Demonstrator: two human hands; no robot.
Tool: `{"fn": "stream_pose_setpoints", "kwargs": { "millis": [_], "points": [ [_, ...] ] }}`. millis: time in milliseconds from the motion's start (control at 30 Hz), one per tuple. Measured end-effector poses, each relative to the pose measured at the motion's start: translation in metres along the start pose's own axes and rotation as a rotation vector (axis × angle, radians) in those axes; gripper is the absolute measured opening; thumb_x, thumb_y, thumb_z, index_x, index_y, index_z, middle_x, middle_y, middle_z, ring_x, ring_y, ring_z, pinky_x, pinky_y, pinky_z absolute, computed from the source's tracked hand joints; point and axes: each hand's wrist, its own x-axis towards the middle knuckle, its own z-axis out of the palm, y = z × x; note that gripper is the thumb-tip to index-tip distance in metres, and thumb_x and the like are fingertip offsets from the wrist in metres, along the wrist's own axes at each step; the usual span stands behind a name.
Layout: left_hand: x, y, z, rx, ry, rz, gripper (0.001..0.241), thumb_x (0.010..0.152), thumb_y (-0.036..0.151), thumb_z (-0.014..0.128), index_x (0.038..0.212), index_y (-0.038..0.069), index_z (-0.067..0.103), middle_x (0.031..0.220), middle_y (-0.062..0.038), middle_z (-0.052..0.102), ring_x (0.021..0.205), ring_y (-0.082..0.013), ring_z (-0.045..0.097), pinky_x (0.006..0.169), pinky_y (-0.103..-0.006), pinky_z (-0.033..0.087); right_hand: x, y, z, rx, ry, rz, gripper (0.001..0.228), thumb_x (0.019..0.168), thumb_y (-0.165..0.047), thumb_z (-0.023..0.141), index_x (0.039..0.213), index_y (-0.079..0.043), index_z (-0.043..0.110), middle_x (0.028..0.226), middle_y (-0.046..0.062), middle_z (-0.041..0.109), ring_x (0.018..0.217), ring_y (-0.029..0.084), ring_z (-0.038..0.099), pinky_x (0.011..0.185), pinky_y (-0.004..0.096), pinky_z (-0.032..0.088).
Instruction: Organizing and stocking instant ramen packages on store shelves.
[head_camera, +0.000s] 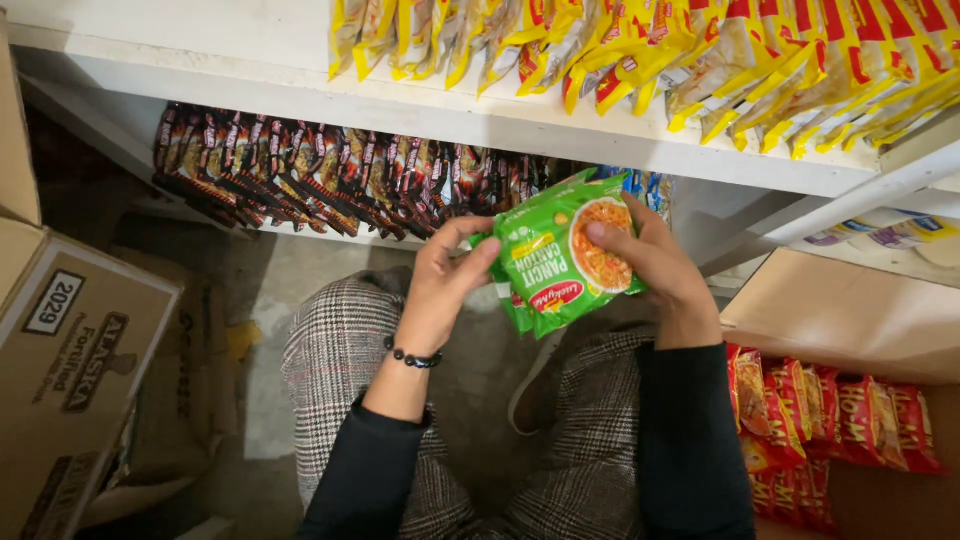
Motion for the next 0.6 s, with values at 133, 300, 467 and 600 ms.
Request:
{"fn": "stream_pose_setpoints", "kwargs": {
  "millis": [133, 300, 467, 600],
  "points": [
    [0.005, -0.015, -0.002, 0.164, 0.105, -0.044, 0.029, 0.097, 0.019, 0.074, 0.122, 0.004, 0.07, 0.11, -0.003, 0.071, 0.094, -0.0087, 0.063, 0.081, -0.0275, 0.052, -0.003, -0.001, 0.0, -0.08, -0.047, -0.059, 0.069, 0.083, -0.023, 0.081, 0.141, 0.002, 0.054, 0.125, 0.01, 0.071, 0.111, 0.016, 0.068, 0.097, 0.031, 0.054],
    [0.006, -0.011, 0.0, -0.155, 0.093, -0.091, 0.018, 0.093, 0.013, 0.075, 0.109, 0.007, 0.072, 0.1, 0.001, 0.072, 0.092, -0.0091, 0.067, 0.078, -0.0285, 0.056, -0.003, -0.004, 0.001, -0.139, -0.034, -0.078, 0.07, 0.082, -0.02, 0.082, 0.142, 0.001, 0.055, 0.126, 0.009, 0.071, 0.113, 0.014, 0.067, 0.1, 0.03, 0.052],
    [0.017, -0.049, -0.021, -0.169, 0.217, -0.086, 0.009, 0.096, 0.012, 0.078, 0.097, 0.009, 0.069, 0.094, -0.002, 0.07, 0.065, -0.0076, 0.047, 0.055, -0.0244, 0.035, 0.001, -0.003, 0.003, -0.083, -0.011, -0.034, 0.068, 0.082, -0.022, 0.082, 0.14, 0.002, 0.056, 0.121, 0.01, 0.073, 0.107, 0.015, 0.07, 0.095, 0.031, 0.055],
    [0.015, -0.033, -0.01, 0.207, 0.294, 0.253, 0.029, 0.107, 0.018, 0.082, 0.087, 0.004, 0.066, 0.083, 0.0, 0.062, 0.075, -0.0072, 0.049, 0.066, -0.023, 0.039, 0.008, 0.009, -0.004, -0.047, -0.011, -0.025, 0.066, 0.086, -0.025, 0.08, 0.14, 0.004, 0.056, 0.12, 0.011, 0.073, 0.104, 0.016, 0.071, 0.092, 0.031, 0.057]
  ]
}}
